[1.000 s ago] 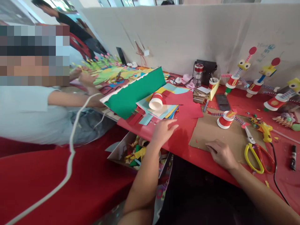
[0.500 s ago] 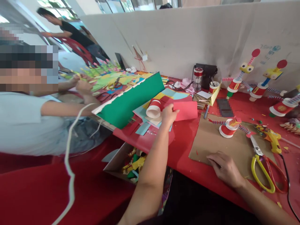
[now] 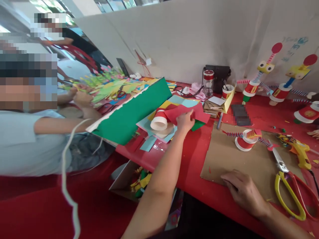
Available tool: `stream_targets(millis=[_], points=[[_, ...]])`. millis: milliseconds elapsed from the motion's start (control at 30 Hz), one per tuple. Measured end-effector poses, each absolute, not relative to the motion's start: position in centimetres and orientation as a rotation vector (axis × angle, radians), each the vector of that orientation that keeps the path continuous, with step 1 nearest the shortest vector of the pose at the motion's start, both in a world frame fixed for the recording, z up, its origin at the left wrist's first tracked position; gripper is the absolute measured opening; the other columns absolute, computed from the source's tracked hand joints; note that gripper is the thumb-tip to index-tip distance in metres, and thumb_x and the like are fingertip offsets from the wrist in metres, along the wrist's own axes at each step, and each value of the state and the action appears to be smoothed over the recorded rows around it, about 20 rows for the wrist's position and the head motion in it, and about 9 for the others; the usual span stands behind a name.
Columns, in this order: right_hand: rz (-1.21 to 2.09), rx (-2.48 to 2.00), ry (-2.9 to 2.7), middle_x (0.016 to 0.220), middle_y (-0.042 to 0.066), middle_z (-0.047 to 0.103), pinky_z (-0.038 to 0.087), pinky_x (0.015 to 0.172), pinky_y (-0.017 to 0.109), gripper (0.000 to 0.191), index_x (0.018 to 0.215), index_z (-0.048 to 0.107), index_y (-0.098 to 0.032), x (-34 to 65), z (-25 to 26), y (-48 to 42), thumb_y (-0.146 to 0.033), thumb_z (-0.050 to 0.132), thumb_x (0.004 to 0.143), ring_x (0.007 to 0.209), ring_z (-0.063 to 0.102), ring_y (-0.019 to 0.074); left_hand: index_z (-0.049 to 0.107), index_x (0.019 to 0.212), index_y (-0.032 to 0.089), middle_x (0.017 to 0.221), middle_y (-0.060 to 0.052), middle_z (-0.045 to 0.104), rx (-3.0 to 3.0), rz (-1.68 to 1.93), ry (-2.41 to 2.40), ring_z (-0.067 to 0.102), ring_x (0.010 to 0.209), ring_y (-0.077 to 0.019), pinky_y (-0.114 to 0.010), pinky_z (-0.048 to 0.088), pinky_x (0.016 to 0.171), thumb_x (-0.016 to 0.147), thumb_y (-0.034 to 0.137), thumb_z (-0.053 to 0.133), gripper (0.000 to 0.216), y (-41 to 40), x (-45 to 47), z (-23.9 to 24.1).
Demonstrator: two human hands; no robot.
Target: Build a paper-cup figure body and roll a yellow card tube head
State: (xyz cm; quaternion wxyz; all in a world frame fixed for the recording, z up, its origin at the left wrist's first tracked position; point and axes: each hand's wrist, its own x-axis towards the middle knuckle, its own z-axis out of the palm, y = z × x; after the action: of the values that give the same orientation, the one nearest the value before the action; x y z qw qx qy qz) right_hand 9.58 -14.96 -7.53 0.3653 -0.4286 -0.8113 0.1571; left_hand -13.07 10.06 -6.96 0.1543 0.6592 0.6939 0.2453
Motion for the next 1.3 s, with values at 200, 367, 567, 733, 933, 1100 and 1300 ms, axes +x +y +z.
stream_targets(millis=[200,367,567,733,933,1100,1300], points=[[0.438,-1.098,-2.080,0.080,0.003,0.075,0.057,0.059,0.030,0.024,0.104,0.064,-0.023,9.7,-7.7,-15.2,-0.007,0.048,0.096,0.067,0.070,0.0185,0.065,0.095,0.017,0.093,-0.017,0.073,1.539,1.128,2.208,0.071,0.096,-0.0301,-0.039,0.054,0.083,0.091,0.018,0.046,0.020,12.1,-16.0,-8.0],[0.472,-1.112,-2.066,0.083,0.004,0.075,0.058,0.061,0.031,0.028,0.107,0.064,-0.024,9.7,-8.0,-15.4,-0.006,0.046,0.095,0.070,0.071,0.0187,0.045,0.124,0.018,0.106,-0.013,0.069,1.443,1.410,2.164,0.070,0.096,-0.0234,-0.036,0.055,0.082,0.086,0.003,0.046,0.041,11.8,-16.0,-8.5],[0.447,-1.133,-2.075,0.081,0.004,0.074,0.057,0.060,0.030,0.027,0.105,0.065,-0.023,9.6,-8.1,-15.4,-0.007,0.046,0.096,0.069,0.071,0.0187,0.058,0.105,0.020,0.119,-0.012,0.065,1.714,1.277,2.030,0.065,0.113,-0.0250,-0.039,0.049,0.102,0.084,0.008,0.056,0.025,11.2,-15.5,-8.0],[0.444,-1.164,-2.099,0.082,0.005,0.075,0.057,0.063,0.029,0.029,0.105,0.066,-0.022,9.7,-8.3,-15.5,-0.007,0.044,0.096,0.071,0.071,0.0178,0.062,0.120,0.015,0.132,-0.019,0.065,1.800,0.924,2.014,0.060,0.126,-0.0349,-0.043,0.045,0.108,0.065,0.024,0.083,0.060,11.6,-15.1,-8.3],[0.448,-1.178,-2.105,0.085,0.006,0.076,0.058,0.064,0.030,0.030,0.106,0.067,-0.022,9.7,-8.4,-15.7,-0.006,0.043,0.096,0.073,0.072,0.0184,0.071,0.107,0.017,0.110,-0.014,0.076,1.847,0.817,2.031,0.069,0.109,-0.0293,-0.035,0.048,0.097,0.084,0.025,0.064,0.025,11.4,-15.8,-7.6],[0.451,-1.175,-2.106,0.085,0.006,0.075,0.058,0.065,0.029,0.029,0.106,0.066,-0.022,9.8,-8.3,-15.7,-0.007,0.043,0.097,0.074,0.072,0.0175,0.069,0.090,0.018,0.094,-0.013,0.076,1.813,0.951,2.093,0.070,0.093,-0.0261,-0.032,0.049,0.085,0.090,0.020,0.048,0.021,11.1,-16.9,-7.0],[0.433,-1.155,-2.110,0.084,0.005,0.074,0.057,0.064,0.029,0.025,0.105,0.064,-0.020,9.6,-7.8,-15.4,-0.006,0.045,0.096,0.072,0.071,0.0174,0.061,0.112,0.019,0.102,-0.008,0.074,1.723,1.173,2.087,0.069,0.094,-0.0204,-0.027,0.051,0.082,0.090,0.014,0.043,0.029,10.9,-17.5,-7.1]])
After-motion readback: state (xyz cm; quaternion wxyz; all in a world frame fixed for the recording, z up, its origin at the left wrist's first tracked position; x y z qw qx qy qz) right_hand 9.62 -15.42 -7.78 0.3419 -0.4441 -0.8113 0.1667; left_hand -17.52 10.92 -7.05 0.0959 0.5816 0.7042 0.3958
